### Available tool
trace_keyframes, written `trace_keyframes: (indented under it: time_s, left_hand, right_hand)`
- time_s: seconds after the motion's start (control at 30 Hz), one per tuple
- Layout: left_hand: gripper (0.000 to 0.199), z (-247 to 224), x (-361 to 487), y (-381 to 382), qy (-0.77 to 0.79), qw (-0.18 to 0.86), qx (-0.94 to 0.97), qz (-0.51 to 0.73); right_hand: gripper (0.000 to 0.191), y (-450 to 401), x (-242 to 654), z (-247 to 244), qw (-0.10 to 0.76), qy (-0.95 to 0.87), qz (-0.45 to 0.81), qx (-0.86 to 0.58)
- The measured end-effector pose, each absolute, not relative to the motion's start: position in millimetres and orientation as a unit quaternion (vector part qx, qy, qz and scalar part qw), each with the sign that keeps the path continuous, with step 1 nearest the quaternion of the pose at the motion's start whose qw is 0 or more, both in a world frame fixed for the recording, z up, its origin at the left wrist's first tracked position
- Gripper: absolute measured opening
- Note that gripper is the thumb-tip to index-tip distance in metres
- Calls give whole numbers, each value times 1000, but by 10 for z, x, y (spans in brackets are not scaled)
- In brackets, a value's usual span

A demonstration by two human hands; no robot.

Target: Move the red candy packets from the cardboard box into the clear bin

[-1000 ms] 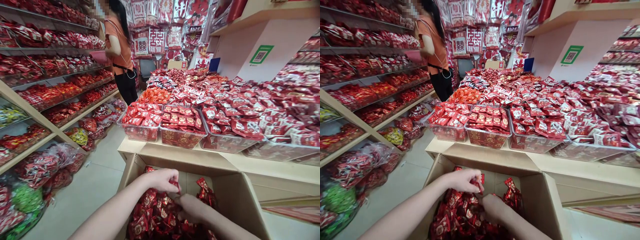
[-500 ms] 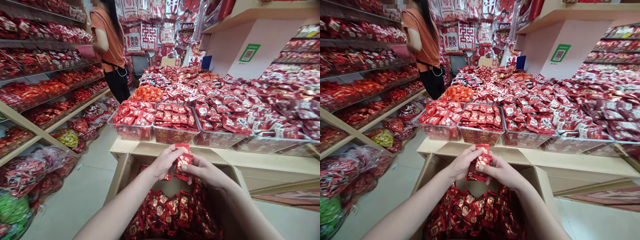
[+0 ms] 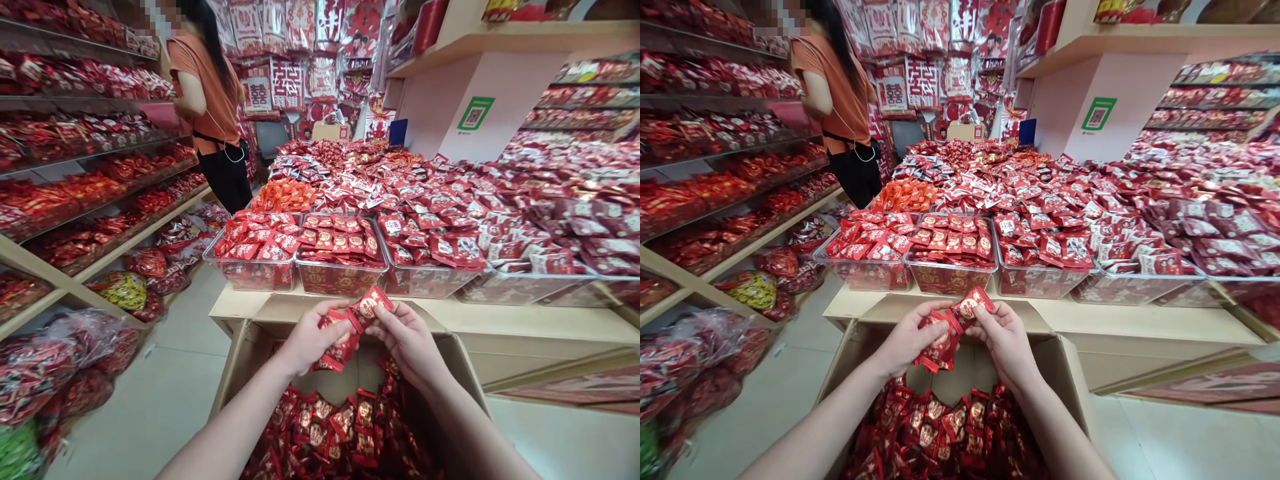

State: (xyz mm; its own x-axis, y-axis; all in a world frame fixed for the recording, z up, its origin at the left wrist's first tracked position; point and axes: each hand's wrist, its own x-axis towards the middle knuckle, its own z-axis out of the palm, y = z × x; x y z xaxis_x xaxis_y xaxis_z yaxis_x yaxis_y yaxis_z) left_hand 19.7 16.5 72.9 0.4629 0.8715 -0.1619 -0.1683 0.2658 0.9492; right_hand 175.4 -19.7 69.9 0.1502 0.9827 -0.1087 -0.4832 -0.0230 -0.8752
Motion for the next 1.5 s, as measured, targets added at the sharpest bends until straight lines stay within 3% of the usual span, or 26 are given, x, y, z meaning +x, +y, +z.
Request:
trace_keyframes:
  time_s: [0.1,0.2,0.3,0.37,0.47,0.57,0.7,0.83,1.03,1.37,1.5]
  left_hand:
    - [28,668,190,148,387,650,552,351]
    - [28,679,172,149,400,580,636,315]
    - [27,740,151,130,398,528,695,283]
    - [26,770,147,108,398,516,707,275]
    - [27,769,148,94,399,534,693,274]
    - [30,718,143,133,415,556,647,317]
    - [33,622,128,206,435,568,597,364]
    - [34,583,117,209,432,567,606,353]
    - [30,664,107,177,446,546,624,336]
    - [30,615,85,200,446,556,622,325]
    - [31,579,101,208,422,609,561,369]
  right_hand:
    - [20,-239,1756,698,591,-350,572,-449]
    - [19,-264,1816,701,543,-438,538,-474]
    - [30,-269,1897,700,497,-507,512,-483]
    - [26,-281,1950,690,454,-543,497,-502]
    - [20,-315,2044,706,396,-571,504,-513]
    - [21,-281,2163,852,406,-572,477,-530]
    - [23,74,2211,1231,484,-574,352,-558]
    - [18,672,1967,1464,444,-655,211,-573]
    - [8,1236,1547,1312,372,-730,146,-554]
    - [8,1342,1446,1222,274,-766,50,-580]
    - [11,1241,1504,1309,301,-770,15,-562]
